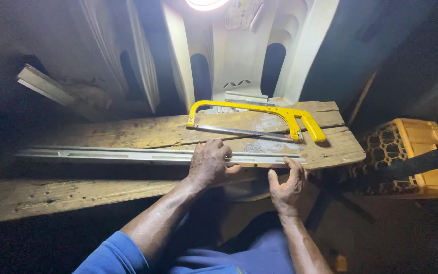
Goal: The person aligns and fits a short white plastic profile into a longer white plastic frame on a wooden workbench. The person repeatedly checks the fit and adjusts the pieces by hand. A yellow hacksaw rests on the bench but is not used in the clip.
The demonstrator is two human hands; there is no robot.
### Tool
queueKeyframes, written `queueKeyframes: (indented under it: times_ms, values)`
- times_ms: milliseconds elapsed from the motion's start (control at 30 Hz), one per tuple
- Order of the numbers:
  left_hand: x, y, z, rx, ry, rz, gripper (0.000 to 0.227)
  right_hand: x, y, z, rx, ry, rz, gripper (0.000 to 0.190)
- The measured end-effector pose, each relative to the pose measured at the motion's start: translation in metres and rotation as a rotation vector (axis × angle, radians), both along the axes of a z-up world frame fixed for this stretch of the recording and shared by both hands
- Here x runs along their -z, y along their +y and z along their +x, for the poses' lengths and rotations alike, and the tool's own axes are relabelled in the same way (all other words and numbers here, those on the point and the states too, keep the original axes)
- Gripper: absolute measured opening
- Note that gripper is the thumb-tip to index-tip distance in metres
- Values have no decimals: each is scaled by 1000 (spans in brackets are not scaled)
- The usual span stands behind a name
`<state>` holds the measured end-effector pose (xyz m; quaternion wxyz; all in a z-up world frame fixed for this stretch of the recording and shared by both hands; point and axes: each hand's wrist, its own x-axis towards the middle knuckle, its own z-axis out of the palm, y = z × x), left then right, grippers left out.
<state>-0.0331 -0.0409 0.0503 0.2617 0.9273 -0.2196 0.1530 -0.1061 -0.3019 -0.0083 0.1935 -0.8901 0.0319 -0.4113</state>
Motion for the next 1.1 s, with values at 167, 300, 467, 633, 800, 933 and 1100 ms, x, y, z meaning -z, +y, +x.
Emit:
queueKeyframes:
  times_ms: [167,300,467,633,800,933,1100]
  values:
    - [4,-1,-2,10,-89,10,44,-9,3,-3,39,3,23,60]
    - [5,0,1,11,-84,-3,46,-3,-5,6,51,18,-21,59]
    - [3,-2,3,26,-91,26,46,10,-12,16,21,3,1,58]
    - [-3,-7,0,25,-141,58,53,-6,-12,12,24,35,-68,52]
    - [-2,-15,3,-22,-157,22,54,13,-20,26,-27,-35,-42,49]
    - [4,-15,-2,-42,-131,-10,55,-5,4,2,-65,-52,-60,43]
    - [30,-19,-9,-17,-152,118,54,13,5,-11,-74,-98,30,29]
